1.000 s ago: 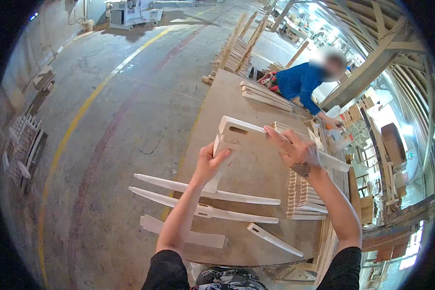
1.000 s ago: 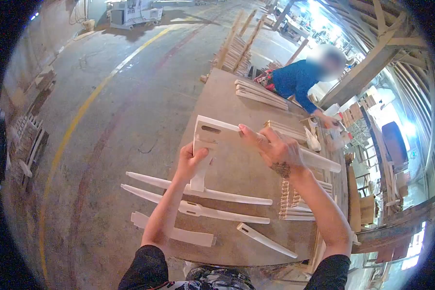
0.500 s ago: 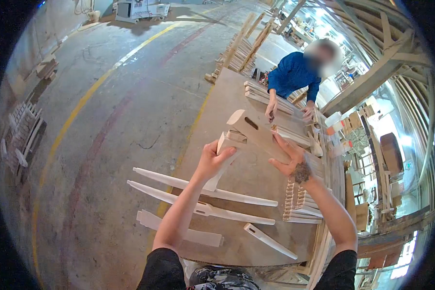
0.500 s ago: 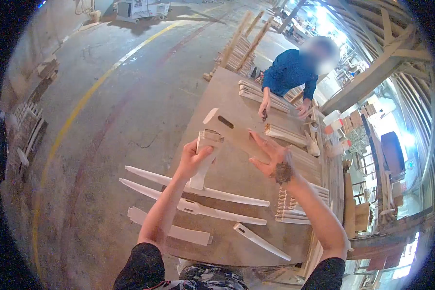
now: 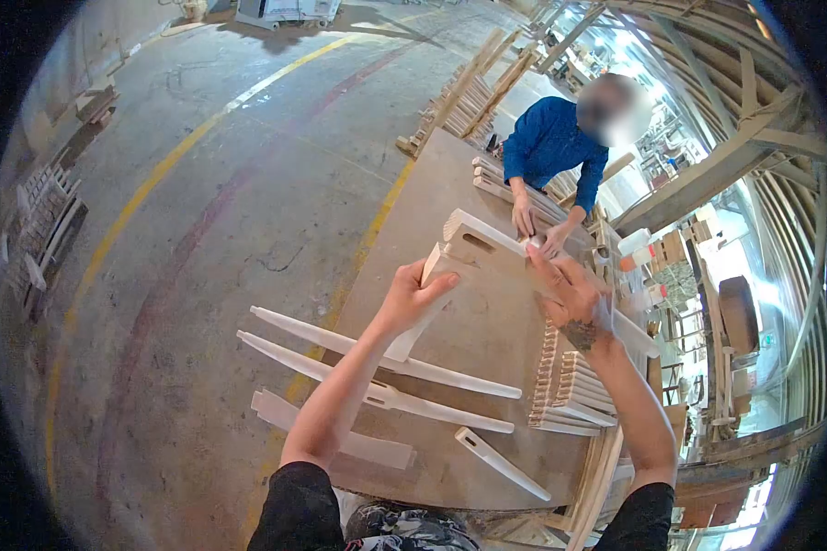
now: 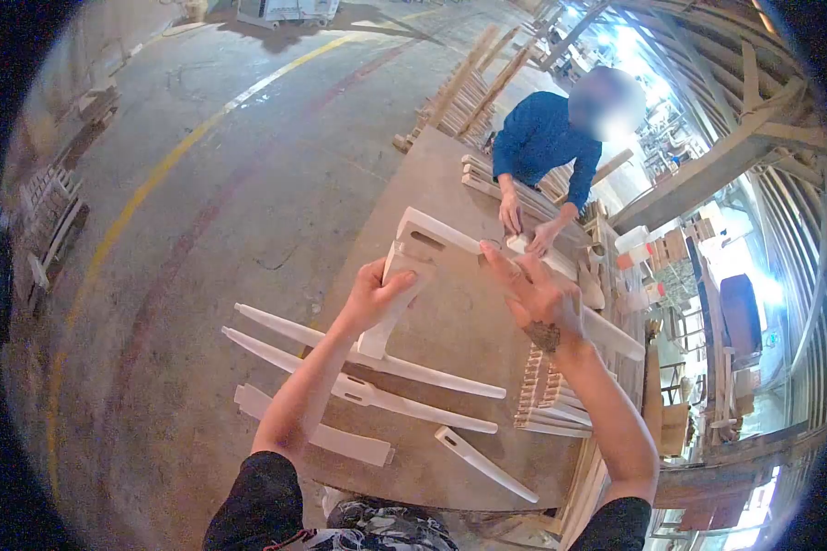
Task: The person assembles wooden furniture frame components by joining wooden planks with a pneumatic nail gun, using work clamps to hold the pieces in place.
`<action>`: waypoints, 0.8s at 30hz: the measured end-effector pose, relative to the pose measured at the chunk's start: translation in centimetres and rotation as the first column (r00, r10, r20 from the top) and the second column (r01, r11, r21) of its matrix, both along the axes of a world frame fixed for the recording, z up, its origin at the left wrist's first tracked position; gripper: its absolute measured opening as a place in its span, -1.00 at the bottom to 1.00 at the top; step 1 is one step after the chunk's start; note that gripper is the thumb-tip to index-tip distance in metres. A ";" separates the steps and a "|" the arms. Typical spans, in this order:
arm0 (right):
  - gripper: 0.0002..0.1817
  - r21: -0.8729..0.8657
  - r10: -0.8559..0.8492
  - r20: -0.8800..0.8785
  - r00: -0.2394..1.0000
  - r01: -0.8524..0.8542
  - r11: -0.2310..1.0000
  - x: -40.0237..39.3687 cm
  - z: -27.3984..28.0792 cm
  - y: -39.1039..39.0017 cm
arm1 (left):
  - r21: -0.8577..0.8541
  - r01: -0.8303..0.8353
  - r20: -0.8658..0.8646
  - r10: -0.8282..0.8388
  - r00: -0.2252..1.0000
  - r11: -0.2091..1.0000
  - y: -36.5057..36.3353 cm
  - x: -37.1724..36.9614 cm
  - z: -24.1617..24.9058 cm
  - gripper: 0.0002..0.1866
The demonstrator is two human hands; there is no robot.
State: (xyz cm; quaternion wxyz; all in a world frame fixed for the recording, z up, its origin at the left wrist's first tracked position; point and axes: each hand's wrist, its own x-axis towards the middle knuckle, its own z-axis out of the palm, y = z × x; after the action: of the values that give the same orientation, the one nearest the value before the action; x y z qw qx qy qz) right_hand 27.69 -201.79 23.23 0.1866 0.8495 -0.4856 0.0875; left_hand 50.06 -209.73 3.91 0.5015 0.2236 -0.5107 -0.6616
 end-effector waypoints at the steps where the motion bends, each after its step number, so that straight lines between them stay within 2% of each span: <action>1: -0.05 0.009 -0.012 -0.014 1.000 0.012 1.000 0.1 0.2 0.0 | -0.004 0.012 0.022 -0.012 1.000 1.000 -0.1 0.1 -0.1 -0.67; 3: -0.04 0.001 -0.030 -0.040 0.999 0.030 1.000 0.0 0.2 -0.1 | -0.016 0.039 0.067 -0.038 0.997 0.999 -0.5 0.8 -0.2 -0.64; 6: -0.06 -0.033 0.001 -0.056 0.998 -0.003 0.999 -0.1 0.7 -0.6 | -0.318 -0.164 -0.113 0.135 0.984 0.934 -4.6 3.0 0.9 -0.56; 7: -0.07 -0.041 0.015 -0.049 0.999 -0.017 0.999 -0.2 0.5 -0.6 | -0.426 -0.228 -0.196 0.156 0.968 0.876 -6.7 4.1 3.8 -0.52; 9: -0.10 -0.020 -0.025 -0.068 0.997 0.024 1.000 -0.5 0.0 -0.8 | -0.496 -0.306 0.029 0.368 0.929 0.812 -6.7 4.8 13.4 -0.38; 10: -0.11 -0.018 -0.037 -0.084 0.996 0.036 0.999 -0.7 0.0 -1.4 | -0.562 -0.101 0.342 0.342 0.875 0.821 -5.7 4.1 17.3 -0.36; 11: -0.12 -0.031 -0.008 -0.082 0.997 0.005 1.000 -0.9 -0.1 -1.8 | -0.559 0.113 0.617 0.321 0.719 0.822 -4.7 2.9 20.8 -0.35; 12: -0.14 -0.043 0.019 -0.082 0.996 -0.023 0.999 -1.3 -0.3 -2.0 | -0.483 0.314 0.824 0.303 0.479 0.818 -4.1 2.1 22.4 -0.33; 15: -0.21 -0.069 0.047 -0.096 0.994 -0.054 0.996 -1.6 0.0 -2.0 | -0.467 0.684 0.884 0.312 0.348 0.560 -4.6 0.3 20.1 -0.29; 16: -0.24 -0.077 0.042 -0.098 0.994 -0.050 0.996 -1.4 0.1 -2.0 | -0.474 0.672 0.880 0.328 0.344 0.568 -4.5 0.1 20.1 -0.29; 19: -0.35 -0.310 0.016 -0.171 0.985 -0.070 0.948 -0.6 -0.3 -1.5 | -0.496 0.644 0.868 0.369 0.334 0.583 -4.4 0.1 19.2 -0.31; 21: -0.39 -0.520 0.066 0.120 0.991 0.006 0.854 0.5 -3.1 0.7 | -0.545 0.581 0.838 0.424 0.345 0.604 -4.6 0.0 18.6 -0.33; 22: -0.39 -0.612 0.120 0.253 0.960 0.063 0.788 1.6 -5.1 1.9 | -0.498 0.591 0.866 0.397 0.304 0.635 -4.3 -0.1 19.2 -0.36; 23: -0.40 -0.522 0.168 0.470 0.866 0.120 0.844 3.0 -9.6 3.0 | -0.450 0.595 0.892 0.371 0.258 0.666 -3.8 -0.1 20.5 -0.38; 24: -0.38 -0.421 0.193 0.666 0.721 0.149 0.895 4.8 -14.0 3.1 | -0.399 0.596 0.915 0.346 0.209 0.697 -3.4 -0.2 21.3 -0.41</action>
State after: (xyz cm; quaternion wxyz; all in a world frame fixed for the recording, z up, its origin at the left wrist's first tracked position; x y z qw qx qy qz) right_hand 32.52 -198.71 9.22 0.1798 0.6941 -0.4757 0.5094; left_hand 49.85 -213.12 25.18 0.0466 0.3268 -0.9297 -0.1633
